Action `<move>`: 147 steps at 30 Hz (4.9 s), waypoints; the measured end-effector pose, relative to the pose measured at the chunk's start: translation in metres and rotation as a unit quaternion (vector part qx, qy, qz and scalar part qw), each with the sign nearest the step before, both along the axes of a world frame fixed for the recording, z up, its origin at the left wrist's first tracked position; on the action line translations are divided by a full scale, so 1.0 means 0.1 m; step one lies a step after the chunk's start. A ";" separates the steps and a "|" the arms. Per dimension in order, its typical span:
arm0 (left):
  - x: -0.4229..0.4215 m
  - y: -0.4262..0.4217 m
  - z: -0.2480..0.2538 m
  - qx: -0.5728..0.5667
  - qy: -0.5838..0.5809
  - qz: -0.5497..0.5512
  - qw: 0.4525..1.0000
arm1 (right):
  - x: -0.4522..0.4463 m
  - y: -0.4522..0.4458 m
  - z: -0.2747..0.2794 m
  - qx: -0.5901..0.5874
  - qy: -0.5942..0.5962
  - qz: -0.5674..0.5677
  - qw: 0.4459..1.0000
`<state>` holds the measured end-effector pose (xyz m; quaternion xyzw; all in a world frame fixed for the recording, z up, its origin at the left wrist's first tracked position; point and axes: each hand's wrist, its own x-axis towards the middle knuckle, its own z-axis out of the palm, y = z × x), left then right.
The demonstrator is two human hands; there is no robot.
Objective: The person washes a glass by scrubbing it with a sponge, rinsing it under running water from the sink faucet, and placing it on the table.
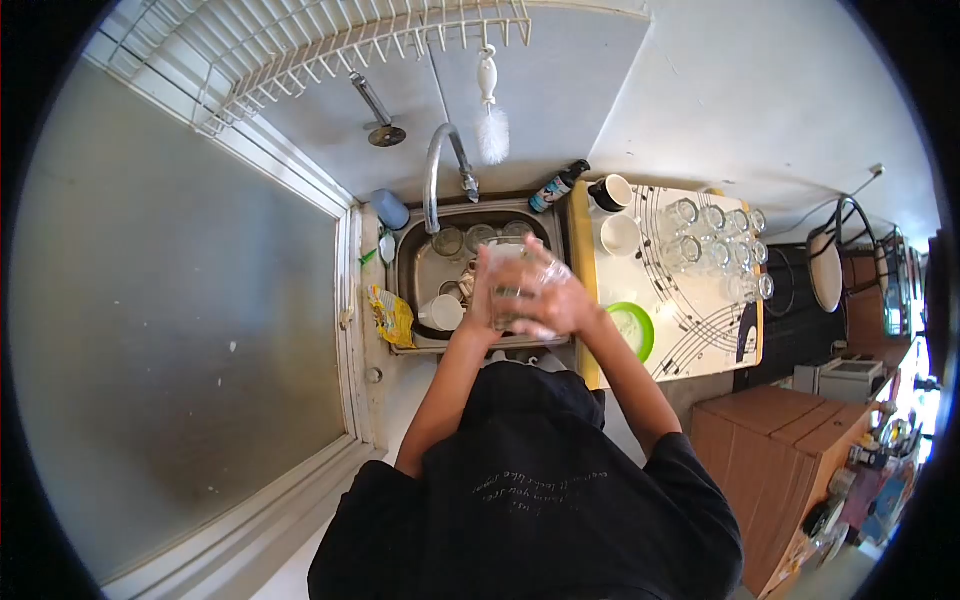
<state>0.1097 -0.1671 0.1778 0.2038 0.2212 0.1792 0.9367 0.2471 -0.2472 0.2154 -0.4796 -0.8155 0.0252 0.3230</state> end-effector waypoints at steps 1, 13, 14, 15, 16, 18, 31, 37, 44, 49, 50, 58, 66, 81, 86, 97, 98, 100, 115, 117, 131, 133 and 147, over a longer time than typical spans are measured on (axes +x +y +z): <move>0.06 -0.06 0.07 0.059 0.016 0.020 0.998 | 0.10 0.09 0.06 0.025 -0.001 -0.013 1.000; 0.26 -0.18 0.31 0.028 -0.002 0.131 0.991 | 0.02 0.16 0.28 0.005 0.215 -0.108 0.971; 0.24 -0.19 0.17 0.019 -0.004 0.107 0.994 | 0.00 0.20 0.34 -0.014 0.282 -0.132 0.950; 0.21 -0.17 0.00 0.025 -0.003 0.099 0.995 | -0.02 0.24 0.40 -0.030 0.348 -0.154 0.924; 0.17 -0.13 -0.19 0.102 0.013 0.109 0.989 | -0.08 0.21 0.44 -0.031 0.323 -0.178 0.929; 0.09 -0.06 -0.35 0.180 -0.014 0.089 0.979 | -0.22 0.06 0.45 -0.009 0.238 -0.211 0.948; 0.10 -0.19 0.67 0.294 -0.059 0.088 0.950 | -0.04 0.11 1.02 0.022 0.293 -0.148 0.944; -0.12 0.05 0.89 0.592 0.072 0.061 0.800 | -0.03 -0.08 0.71 0.134 0.191 -0.143 0.962; -0.16 0.13 1.16 0.697 0.145 0.146 0.687 | -0.42 0.02 1.26 -0.020 -0.007 -0.288 0.957; -0.10 0.19 1.07 0.687 0.137 0.232 0.675 | -0.83 0.42 1.34 0.023 -0.004 -0.458 0.889; -0.13 0.21 1.10 0.682 0.178 0.231 0.671 | -0.80 0.50 1.31 0.047 0.015 -0.446 0.893; -0.33 0.59 0.96 0.602 0.070 0.060 0.793 | -0.45 0.56 1.21 0.040 0.157 -0.164 0.973; -0.37 0.66 0.72 0.276 -0.121 -0.201 0.932 | -0.19 0.51 0.79 0.102 0.150 -0.056 0.982; 0.03 0.45 0.91 0.655 0.124 0.082 0.741 | -0.41 0.55 1.26 0.004 0.064 -0.357 0.932; 0.06 0.36 0.90 0.517 0.104 0.116 0.842 | -0.23 0.61 1.20 0.040 0.202 -0.256 0.944; 0.07 0.26 0.68 0.124 -0.171 -0.123 0.970 | 0.17 0.51 0.89 -0.112 0.558 -0.132 0.812; 0.07 0.31 0.67 0.141 -0.142 -0.140 0.970 | 0.13 0.53 0.92 -0.081 0.567 -0.175 0.801; 0.13 0.30 0.74 0.172 -0.112 -0.111 0.972 | 0.13 0.49 1.03 -0.058 0.512 -0.183 0.837; 0.18 0.22 0.81 0.151 -0.115 -0.082 0.978 | 0.17 0.52 1.27 -0.066 0.426 -0.101 0.897; 0.16 0.27 0.77 0.145 -0.198 -0.134 0.960 | 0.23 0.55 1.06 -0.060 0.444 -0.072 0.891; -0.17 0.30 0.53 -0.156 -0.392 -0.250 0.871 | -0.11 0.71 0.93 -0.021 0.589 -0.262 0.764; -0.30 0.29 0.64 -0.146 -0.371 -0.253 0.882 | -0.22 0.73 0.96 -0.023 0.554 -0.290 0.780; -0.39 0.41 0.88 0.205 -0.135 0.095 0.965 | -0.78 0.34 0.51 0.206 0.077 -0.120 0.968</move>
